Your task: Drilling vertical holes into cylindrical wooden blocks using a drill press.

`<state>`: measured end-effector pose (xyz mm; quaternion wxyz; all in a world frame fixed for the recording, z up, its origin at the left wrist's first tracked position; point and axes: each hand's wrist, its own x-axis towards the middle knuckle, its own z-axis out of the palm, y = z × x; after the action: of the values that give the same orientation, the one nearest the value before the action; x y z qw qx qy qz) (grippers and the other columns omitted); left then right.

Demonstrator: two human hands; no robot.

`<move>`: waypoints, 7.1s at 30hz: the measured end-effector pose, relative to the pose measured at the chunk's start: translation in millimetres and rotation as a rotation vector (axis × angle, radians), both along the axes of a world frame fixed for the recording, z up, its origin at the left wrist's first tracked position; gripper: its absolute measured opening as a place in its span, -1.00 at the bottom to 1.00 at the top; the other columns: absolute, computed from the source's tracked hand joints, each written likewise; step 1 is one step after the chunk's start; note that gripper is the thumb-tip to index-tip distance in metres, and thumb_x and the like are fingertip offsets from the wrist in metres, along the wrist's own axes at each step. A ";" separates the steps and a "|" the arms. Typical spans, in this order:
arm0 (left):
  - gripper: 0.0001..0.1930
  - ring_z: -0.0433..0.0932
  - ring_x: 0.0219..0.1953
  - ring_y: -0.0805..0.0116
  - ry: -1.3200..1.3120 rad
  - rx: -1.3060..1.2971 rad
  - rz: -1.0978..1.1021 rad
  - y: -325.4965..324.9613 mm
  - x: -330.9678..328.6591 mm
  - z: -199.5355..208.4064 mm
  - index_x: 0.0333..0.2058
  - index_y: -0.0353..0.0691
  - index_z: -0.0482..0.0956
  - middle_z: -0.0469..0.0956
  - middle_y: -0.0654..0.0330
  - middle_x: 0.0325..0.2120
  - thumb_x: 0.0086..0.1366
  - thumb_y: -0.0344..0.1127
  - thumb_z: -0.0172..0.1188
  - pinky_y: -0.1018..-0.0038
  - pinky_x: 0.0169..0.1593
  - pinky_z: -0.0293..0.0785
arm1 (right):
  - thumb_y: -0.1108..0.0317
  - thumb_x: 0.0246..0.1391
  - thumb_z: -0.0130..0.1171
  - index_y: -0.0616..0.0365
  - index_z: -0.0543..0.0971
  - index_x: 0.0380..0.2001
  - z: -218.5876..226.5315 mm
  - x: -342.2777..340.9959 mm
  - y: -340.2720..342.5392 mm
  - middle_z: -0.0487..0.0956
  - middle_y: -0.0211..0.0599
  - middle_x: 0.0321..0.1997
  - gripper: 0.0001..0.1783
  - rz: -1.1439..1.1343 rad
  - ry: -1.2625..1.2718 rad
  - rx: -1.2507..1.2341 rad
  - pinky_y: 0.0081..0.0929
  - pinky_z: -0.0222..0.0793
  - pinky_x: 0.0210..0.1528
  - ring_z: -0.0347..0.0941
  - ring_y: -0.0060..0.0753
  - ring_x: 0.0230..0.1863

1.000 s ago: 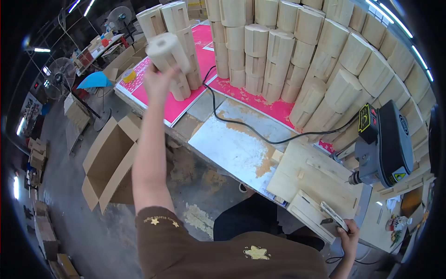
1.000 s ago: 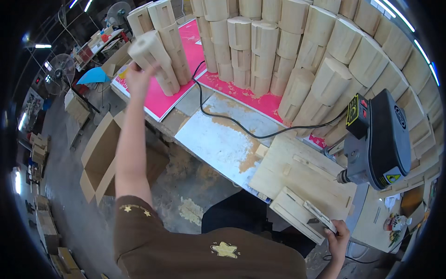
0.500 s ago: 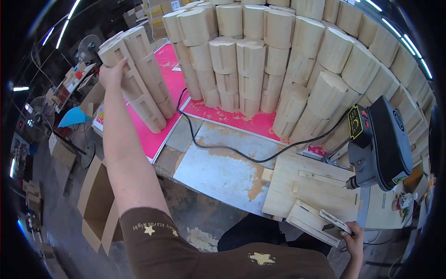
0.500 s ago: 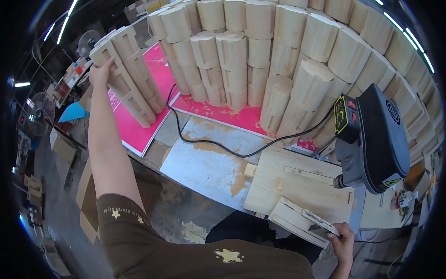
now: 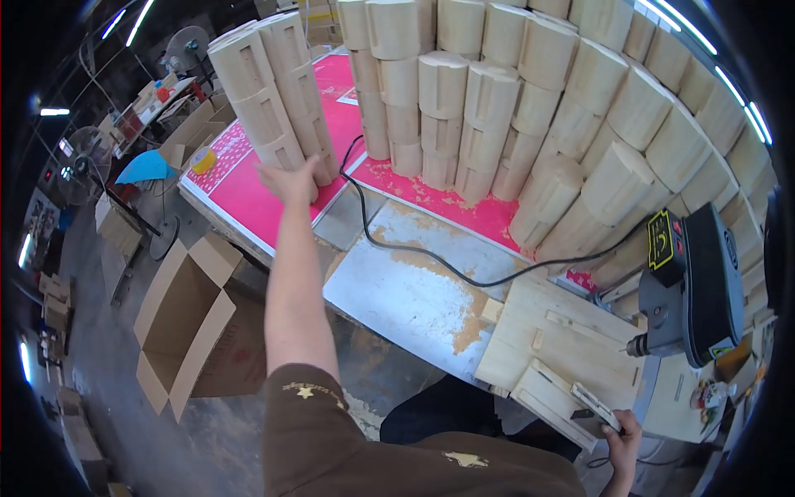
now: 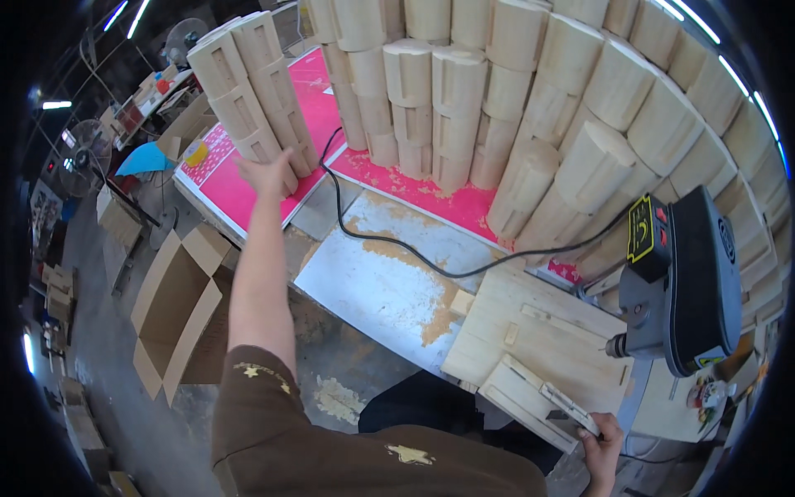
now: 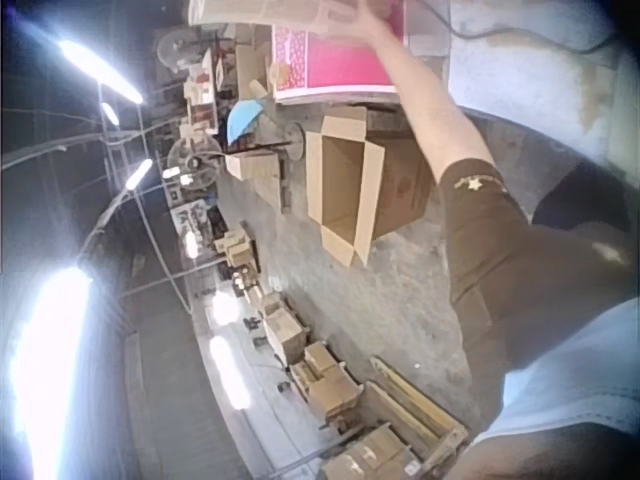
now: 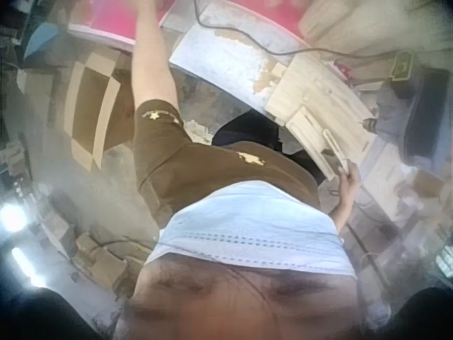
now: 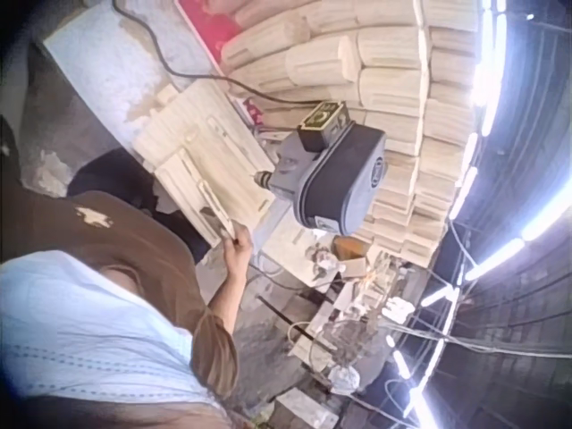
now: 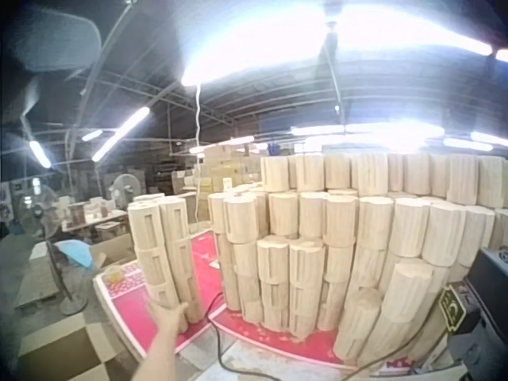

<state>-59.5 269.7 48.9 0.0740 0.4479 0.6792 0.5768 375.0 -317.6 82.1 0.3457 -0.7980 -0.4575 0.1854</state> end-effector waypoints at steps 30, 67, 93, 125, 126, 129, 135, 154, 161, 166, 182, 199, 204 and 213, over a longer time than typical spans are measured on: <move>0.51 -0.30 0.29 -0.35 0.069 -0.360 0.499 63.8 57.6 -75.7 0.28 -0.22 -0.47 -0.36 -0.25 0.27 -0.43 0.25 0.48 -0.11 0.28 -0.13 | 0.44 0.08 0.13 0.39 0.44 -0.05 18.8 -0.9 -0.4 0.51 -0.16 -0.10 -0.64 -0.149 0.078 -0.347 -0.47 0.27 0.02 0.38 -0.38 -0.07; 0.46 -0.15 0.29 -0.29 0.176 -0.286 0.363 156.8 21.0 -83.9 0.29 -0.15 -0.43 -0.23 -0.31 0.25 -0.39 0.21 0.48 -0.03 0.27 -0.04 | 0.51 0.06 0.08 0.29 0.48 -0.06 22.9 -3.2 -11.6 0.52 -0.28 -0.16 -0.67 -0.317 -0.003 -0.517 -0.54 0.31 -0.12 0.39 -0.46 -0.18; -0.11 -0.13 0.36 0.14 0.630 -0.692 -0.060 35.5 3.7 -105.0 0.27 -0.28 0.02 -0.06 0.07 0.32 0.18 0.32 -0.15 0.18 0.35 -0.27 | 0.56 0.02 0.07 0.32 0.49 -0.07 -0.2 -7.9 -14.5 0.51 -0.09 -0.04 -0.66 -0.201 -0.039 -0.239 -0.45 0.26 0.07 0.39 -0.24 0.02; -0.03 0.38 0.08 0.05 0.079 0.113 -0.166 24.2 192.0 189.5 0.14 -0.39 0.13 0.31 -0.19 0.06 -0.19 -0.08 0.45 0.31 0.10 0.35 | 0.49 -0.46 0.29 0.14 0.49 -0.39 -32.6 10.5 -12.7 0.44 -0.22 -0.44 -0.62 0.016 -0.402 0.178 -0.25 0.25 -0.27 0.33 -0.06 -0.33; -0.03 0.38 0.08 0.05 0.073 0.122 -0.161 23.3 196.3 193.4 0.14 -0.39 0.13 0.31 -0.19 0.06 -0.19 -0.08 0.45 0.31 0.10 0.35 | 0.49 -0.46 0.29 0.14 0.49 -0.40 -34.2 11.7 -11.7 0.44 -0.22 -0.44 -0.63 0.028 -0.416 0.176 -0.25 0.24 -0.27 0.33 -0.06 -0.33; -0.02 0.29 0.14 -0.04 0.098 -0.033 -0.165 15.8 213.7 197.5 0.14 -0.41 0.07 0.22 -0.22 0.08 -0.19 -0.11 0.43 0.24 0.15 0.31 | 0.57 -0.30 0.23 0.19 0.50 -0.32 -23.4 7.5 -14.3 0.46 -0.12 -0.34 -0.67 0.032 -0.398 0.135 -0.27 0.27 -0.20 0.37 -0.07 -0.26; -0.13 0.33 0.05 -0.10 0.034 0.151 -0.158 23.3 207.6 180.5 0.13 -0.40 0.07 0.23 -0.17 0.05 -0.10 -0.24 0.36 0.21 0.13 0.31 | 0.63 -0.22 0.23 0.20 0.53 -0.20 -18.9 3.8 -10.4 0.48 -0.02 -0.25 -0.61 0.025 -0.348 0.109 -0.24 0.30 -0.15 0.38 0.03 -0.19; -0.52 0.43 -0.05 0.52 -0.312 -0.472 -1.622 -320.6 177.6 49.2 0.08 -0.33 0.38 0.48 0.19 -0.06 0.18 -0.38 0.21 0.53 -0.01 0.38 | 0.40 -0.28 0.30 0.21 0.56 -0.25 -38.3 65.3 -4.9 0.54 -0.11 -0.28 -0.61 0.198 -0.267 0.163 -0.22 0.28 -0.05 0.41 0.00 -0.16; -0.50 0.49 -0.19 0.53 0.053 -0.818 -1.799 -317.0 211.9 26.1 0.05 -0.40 0.40 0.55 0.17 -0.20 0.13 -0.38 0.25 0.55 -0.09 0.42 | 0.40 -0.19 0.30 0.15 0.59 -0.22 -26.7 78.4 36.0 0.55 -0.22 -0.31 -0.65 0.247 -0.284 0.216 -0.33 0.30 -0.10 0.40 -0.13 -0.20; -0.51 0.52 -0.23 0.45 0.161 -0.827 -1.789 -308.9 231.4 33.4 -0.03 -0.40 0.49 0.58 0.10 -0.24 0.09 -0.27 0.29 0.54 -0.10 0.41 | 0.43 -0.17 0.29 0.14 0.58 -0.22 -34.1 89.2 32.3 0.55 -0.29 -0.32 -0.66 0.238 -0.234 0.205 -0.39 0.31 -0.13 0.38 -0.21 -0.21; -0.51 0.49 -0.22 0.55 0.139 -1.004 -2.009 -299.4 282.0 15.3 0.01 -0.37 0.46 0.57 0.19 -0.19 0.09 -0.36 0.30 0.61 -0.08 0.38 | 0.41 -0.23 0.32 0.14 0.58 -0.23 -32.0 95.0 25.3 0.54 -0.30 -0.33 -0.64 0.259 -0.225 0.235 -0.37 0.33 -0.16 0.39 -0.21 -0.24; -0.49 0.39 -0.05 0.39 -0.219 -0.188 -1.382 -411.0 284.3 -41.9 -0.12 -0.37 0.48 0.48 0.12 -0.18 0.40 0.00 -0.23 0.48 0.07 0.23 | 0.42 -0.26 0.31 0.17 0.57 -0.25 -28.5 64.5 21.8 0.52 -0.23 -0.34 -0.63 0.286 -0.260 0.203 -0.31 0.33 -0.16 0.38 -0.12 -0.24; -0.53 0.33 0.01 0.36 -0.461 -0.083 -1.270 -420.6 293.5 -51.5 -0.02 -0.36 0.35 0.40 0.12 -0.15 0.42 -0.07 -0.36 0.45 0.08 0.23 | 0.45 -0.26 0.30 0.17 0.56 -0.26 -28.3 49.9 22.6 0.52 -0.22 -0.33 -0.64 0.244 -0.301 0.258 -0.28 0.32 -0.15 0.36 -0.09 -0.23; -0.40 0.37 -0.02 0.27 -0.032 -0.001 -1.477 -430.3 280.8 -55.6 0.00 -0.35 0.34 0.38 0.07 -0.13 -0.03 -0.38 0.39 0.38 0.04 0.31 | 0.48 -0.28 0.29 0.18 0.55 -0.23 -35.9 77.7 23.0 0.52 -0.20 -0.35 -0.61 0.098 -0.416 0.289 -0.28 0.32 -0.15 0.37 -0.07 -0.24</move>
<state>221.4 -160.6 -6.7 0.4530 0.7798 0.1999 0.3830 452.7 -294.5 46.2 0.3453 -0.7383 -0.5784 -0.0334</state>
